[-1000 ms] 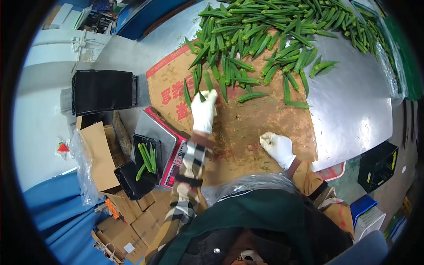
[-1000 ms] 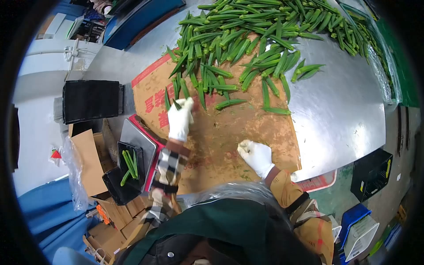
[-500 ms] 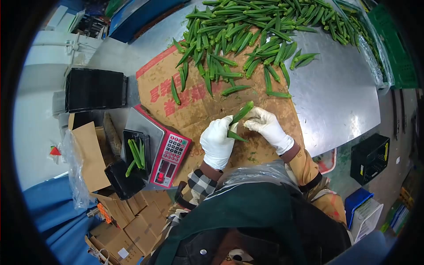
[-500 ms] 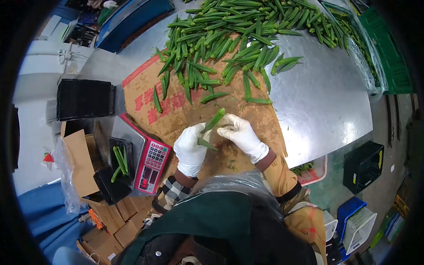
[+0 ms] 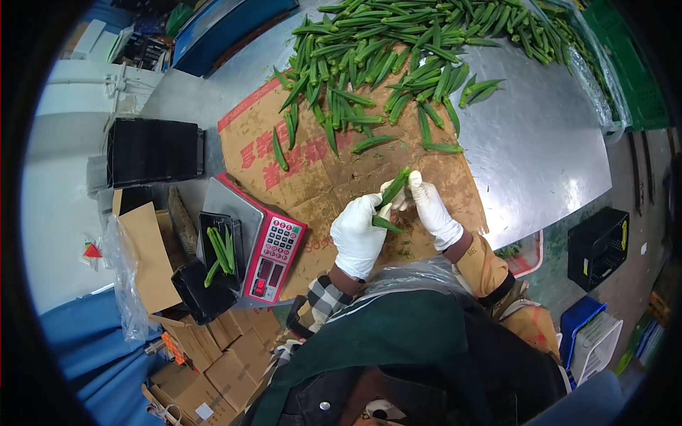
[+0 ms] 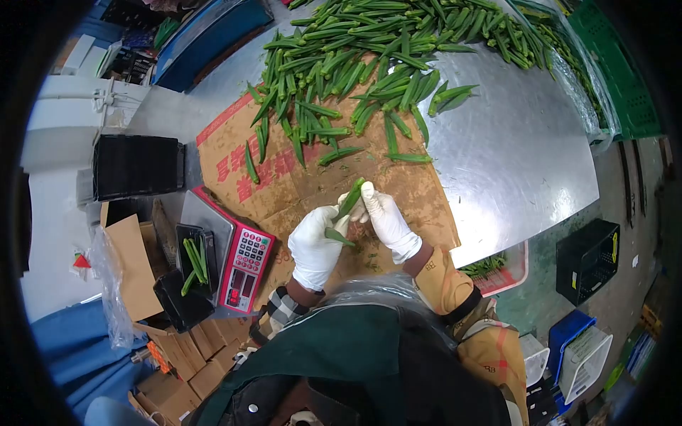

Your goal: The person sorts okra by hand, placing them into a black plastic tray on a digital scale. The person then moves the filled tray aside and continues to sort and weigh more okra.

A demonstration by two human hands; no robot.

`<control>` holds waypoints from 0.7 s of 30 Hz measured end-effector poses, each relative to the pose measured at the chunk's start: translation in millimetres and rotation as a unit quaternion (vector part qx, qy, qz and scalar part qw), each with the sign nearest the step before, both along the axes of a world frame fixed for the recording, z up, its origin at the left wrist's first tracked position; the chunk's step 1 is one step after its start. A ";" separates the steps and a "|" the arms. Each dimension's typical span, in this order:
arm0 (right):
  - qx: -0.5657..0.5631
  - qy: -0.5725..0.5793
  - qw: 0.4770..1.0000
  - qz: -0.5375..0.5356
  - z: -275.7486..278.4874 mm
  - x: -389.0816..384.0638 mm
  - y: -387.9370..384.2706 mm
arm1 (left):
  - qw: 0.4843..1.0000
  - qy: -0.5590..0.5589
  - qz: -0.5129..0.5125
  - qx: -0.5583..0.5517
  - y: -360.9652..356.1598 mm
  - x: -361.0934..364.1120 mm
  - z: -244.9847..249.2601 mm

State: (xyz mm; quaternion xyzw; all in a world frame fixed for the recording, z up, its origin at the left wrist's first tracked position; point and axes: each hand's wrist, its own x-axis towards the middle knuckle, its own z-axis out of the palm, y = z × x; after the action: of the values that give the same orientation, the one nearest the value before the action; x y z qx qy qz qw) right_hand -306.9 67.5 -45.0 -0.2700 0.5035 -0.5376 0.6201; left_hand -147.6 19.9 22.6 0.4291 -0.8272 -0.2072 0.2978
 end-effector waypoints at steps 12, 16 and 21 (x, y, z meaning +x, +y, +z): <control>0.053 0.222 0.956 -0.185 -0.8 -46.6 -13.9 | 0.977 -0.017 0.007 0.211 2.7 -7.8 -18.0; -0.025 0.509 0.847 -0.149 -9.5 -90.0 -3.4 | 0.970 -0.029 0.015 0.241 -9.8 -5.5 -21.6; 0.105 0.429 0.882 0.166 32.6 -161.1 103.3 | 0.959 0.003 0.041 0.280 -24.5 -1.7 -28.0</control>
State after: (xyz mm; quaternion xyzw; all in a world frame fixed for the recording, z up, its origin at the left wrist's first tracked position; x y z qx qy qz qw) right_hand -468.1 170.8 -12.4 -0.4871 0.7214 -0.2025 0.4487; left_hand -149.4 -4.6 -5.4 0.5280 -0.7168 -0.4197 0.1766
